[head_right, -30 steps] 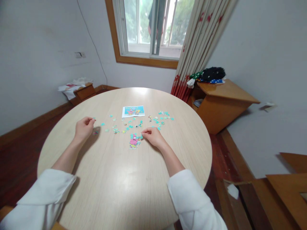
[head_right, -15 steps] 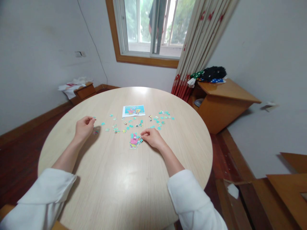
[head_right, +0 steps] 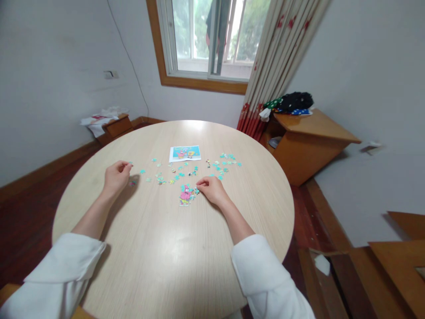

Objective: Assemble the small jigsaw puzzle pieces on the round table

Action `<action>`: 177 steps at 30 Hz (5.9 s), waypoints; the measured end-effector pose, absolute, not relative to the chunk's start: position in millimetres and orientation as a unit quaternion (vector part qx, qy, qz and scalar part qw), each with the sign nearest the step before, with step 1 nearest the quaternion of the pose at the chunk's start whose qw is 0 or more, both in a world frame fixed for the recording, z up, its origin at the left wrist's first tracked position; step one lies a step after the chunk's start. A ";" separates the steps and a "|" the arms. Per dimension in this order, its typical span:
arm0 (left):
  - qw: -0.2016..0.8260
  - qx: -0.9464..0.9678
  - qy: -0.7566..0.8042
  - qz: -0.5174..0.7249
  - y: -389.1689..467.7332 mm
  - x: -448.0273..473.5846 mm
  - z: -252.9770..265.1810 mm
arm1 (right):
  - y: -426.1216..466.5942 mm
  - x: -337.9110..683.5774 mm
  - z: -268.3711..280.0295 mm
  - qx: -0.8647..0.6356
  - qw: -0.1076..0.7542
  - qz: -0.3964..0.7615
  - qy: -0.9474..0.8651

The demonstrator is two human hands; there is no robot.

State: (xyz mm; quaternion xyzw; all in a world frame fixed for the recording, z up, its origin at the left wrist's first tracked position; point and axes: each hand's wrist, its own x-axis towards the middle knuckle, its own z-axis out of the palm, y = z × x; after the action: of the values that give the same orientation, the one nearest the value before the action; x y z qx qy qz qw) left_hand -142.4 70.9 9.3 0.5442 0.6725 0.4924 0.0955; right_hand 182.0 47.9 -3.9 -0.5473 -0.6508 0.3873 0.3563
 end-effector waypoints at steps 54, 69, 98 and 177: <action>0.107 0.541 0.684 0.478 64.5 -132.8 18.4 | 57.3 172.2 -7.9 -0.566 0.366 0.268 -0.688; 0.102 0.542 0.680 0.482 64.8 -132.8 17.0 | 55.4 172.4 -6.0 -0.575 0.373 0.248 -0.684; 0.095 0.548 0.685 0.472 64.8 -132.9 17.7 | 53.0 171.4 -4.9 -0.588 0.349 0.220 -0.696; 0.101 0.533 0.696 0.469 72.2 -145.9 3.3 | 37.6 214.9 24.2 -0.538 0.221 0.386 -0.716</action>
State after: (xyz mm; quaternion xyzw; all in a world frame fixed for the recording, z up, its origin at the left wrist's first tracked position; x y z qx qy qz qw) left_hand -145.9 72.2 3.3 0.5335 0.6963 0.4695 0.1012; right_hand 214.9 37.6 24.2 -0.5384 -0.7155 0.3863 0.2212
